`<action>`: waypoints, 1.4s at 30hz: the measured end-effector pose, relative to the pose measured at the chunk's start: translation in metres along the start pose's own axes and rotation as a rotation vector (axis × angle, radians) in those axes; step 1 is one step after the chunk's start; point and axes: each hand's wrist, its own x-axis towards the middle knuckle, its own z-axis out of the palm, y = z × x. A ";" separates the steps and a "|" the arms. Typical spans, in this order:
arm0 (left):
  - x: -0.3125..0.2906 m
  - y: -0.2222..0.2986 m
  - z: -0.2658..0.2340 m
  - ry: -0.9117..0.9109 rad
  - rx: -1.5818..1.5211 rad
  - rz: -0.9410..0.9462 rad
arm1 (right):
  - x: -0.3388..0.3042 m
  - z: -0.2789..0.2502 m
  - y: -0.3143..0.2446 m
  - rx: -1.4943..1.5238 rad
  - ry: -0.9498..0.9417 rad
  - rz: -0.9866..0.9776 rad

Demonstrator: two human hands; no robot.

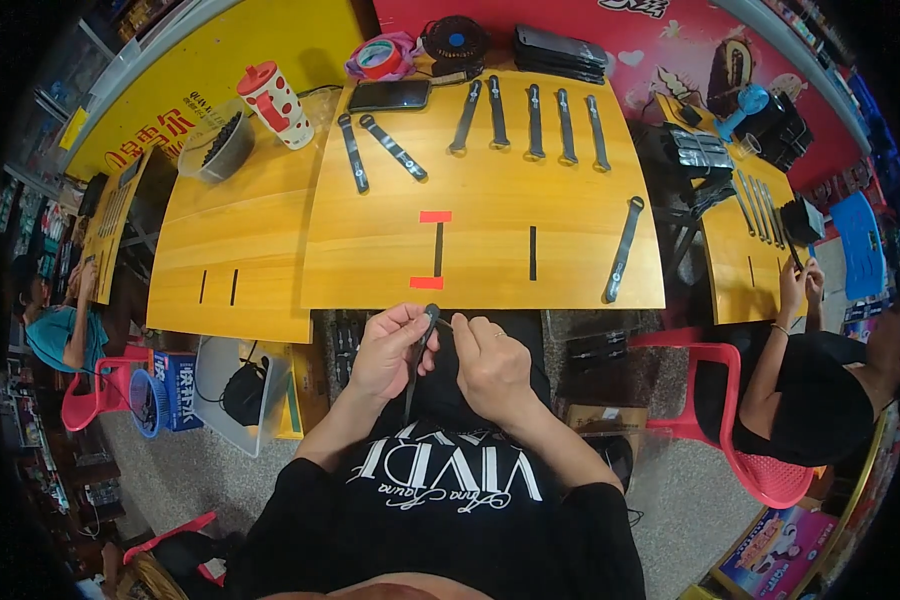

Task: Manually attaching flexible black strips to a base plate.

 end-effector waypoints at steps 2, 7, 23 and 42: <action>0.000 0.000 0.000 -0.002 -0.001 -0.002 | 0.000 0.000 -0.001 -0.015 -0.008 -0.003; 0.001 -0.002 0.001 -0.007 0.016 0.031 | 0.001 -0.004 -0.004 -0.017 -0.049 0.023; 0.005 -0.020 0.005 0.040 0.176 0.178 | 0.004 -0.004 0.008 -0.413 -0.019 -0.277; 0.001 -0.015 0.002 -0.081 0.354 0.099 | 0.020 -0.013 0.036 -0.471 -0.071 -0.623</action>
